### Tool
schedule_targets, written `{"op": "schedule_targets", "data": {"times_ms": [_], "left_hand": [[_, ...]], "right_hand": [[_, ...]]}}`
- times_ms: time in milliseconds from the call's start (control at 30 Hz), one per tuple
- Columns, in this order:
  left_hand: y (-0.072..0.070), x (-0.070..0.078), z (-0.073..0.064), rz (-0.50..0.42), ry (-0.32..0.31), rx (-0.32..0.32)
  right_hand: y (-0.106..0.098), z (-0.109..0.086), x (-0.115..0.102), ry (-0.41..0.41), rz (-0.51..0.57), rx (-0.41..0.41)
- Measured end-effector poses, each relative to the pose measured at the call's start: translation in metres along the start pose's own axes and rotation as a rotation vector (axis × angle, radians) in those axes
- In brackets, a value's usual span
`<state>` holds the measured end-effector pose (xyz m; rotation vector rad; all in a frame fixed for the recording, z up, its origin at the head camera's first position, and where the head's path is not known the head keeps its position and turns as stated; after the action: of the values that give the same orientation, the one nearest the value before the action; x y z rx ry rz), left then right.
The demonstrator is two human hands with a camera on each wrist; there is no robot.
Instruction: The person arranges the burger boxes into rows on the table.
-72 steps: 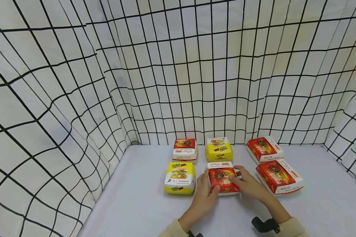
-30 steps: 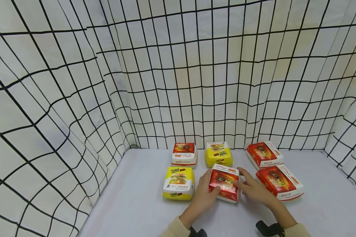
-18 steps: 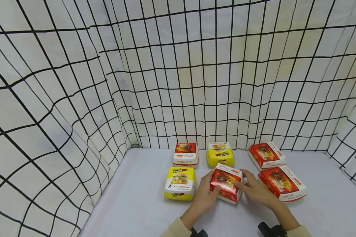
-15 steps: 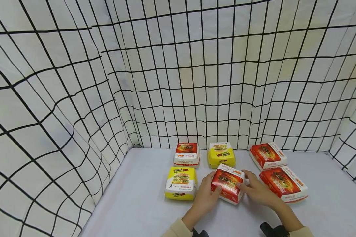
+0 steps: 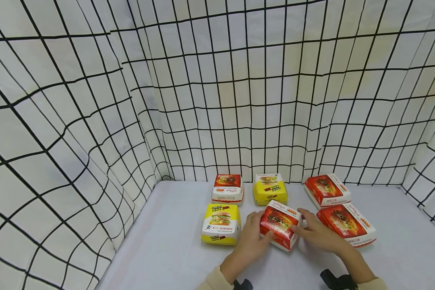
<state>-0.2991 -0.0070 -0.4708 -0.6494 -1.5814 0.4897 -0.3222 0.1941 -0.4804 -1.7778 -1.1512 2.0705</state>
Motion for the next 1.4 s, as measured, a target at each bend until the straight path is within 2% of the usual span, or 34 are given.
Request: {"op": "schedule_targets", "data": {"times_ms": [200, 333, 600, 733, 867, 1133, 1400], "left_hand": [[-0.011, 0.015, -0.011, 0.144, 0.028, 0.036], [-0.015, 0.019, -0.016, 0.190, 0.007, 0.048], [-0.012, 0.013, -0.016, 0.266, -0.038, 0.051], [-0.007, 0.007, -0.013, 0.290, -0.069, 0.026], [-0.005, 0.003, -0.011, 0.305, -0.087, 0.019], [-0.002, -0.002, -0.007, 0.297, -0.087, 0.004], [0.004, -0.006, -0.005, 0.207, -0.090, -0.030]], "right_hand": [[-0.005, -0.004, -0.005, 0.008, 0.004, 0.003], [-0.010, -0.006, -0.009, -0.006, -0.022, 0.022], [-0.012, -0.003, -0.008, -0.017, -0.043, 0.052], [-0.010, -0.001, -0.007, -0.044, -0.033, 0.070], [-0.008, 0.000, -0.008, -0.067, -0.027, 0.070], [-0.005, 0.000, -0.007, -0.037, -0.034, 0.042], [-0.005, 0.001, -0.005, 0.005, -0.031, 0.026]]}}
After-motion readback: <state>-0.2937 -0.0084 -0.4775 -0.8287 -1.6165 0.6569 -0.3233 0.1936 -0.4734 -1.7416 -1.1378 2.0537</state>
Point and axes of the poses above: each hand's wrist, its own z-axis towards the middle knuckle, its own y-axis out of the palm, x = y × z, the point moved 8 cm from there along z, towards the middle knuckle, and after that the axes turned 12 degrees about -y, right-handed, at the moved point
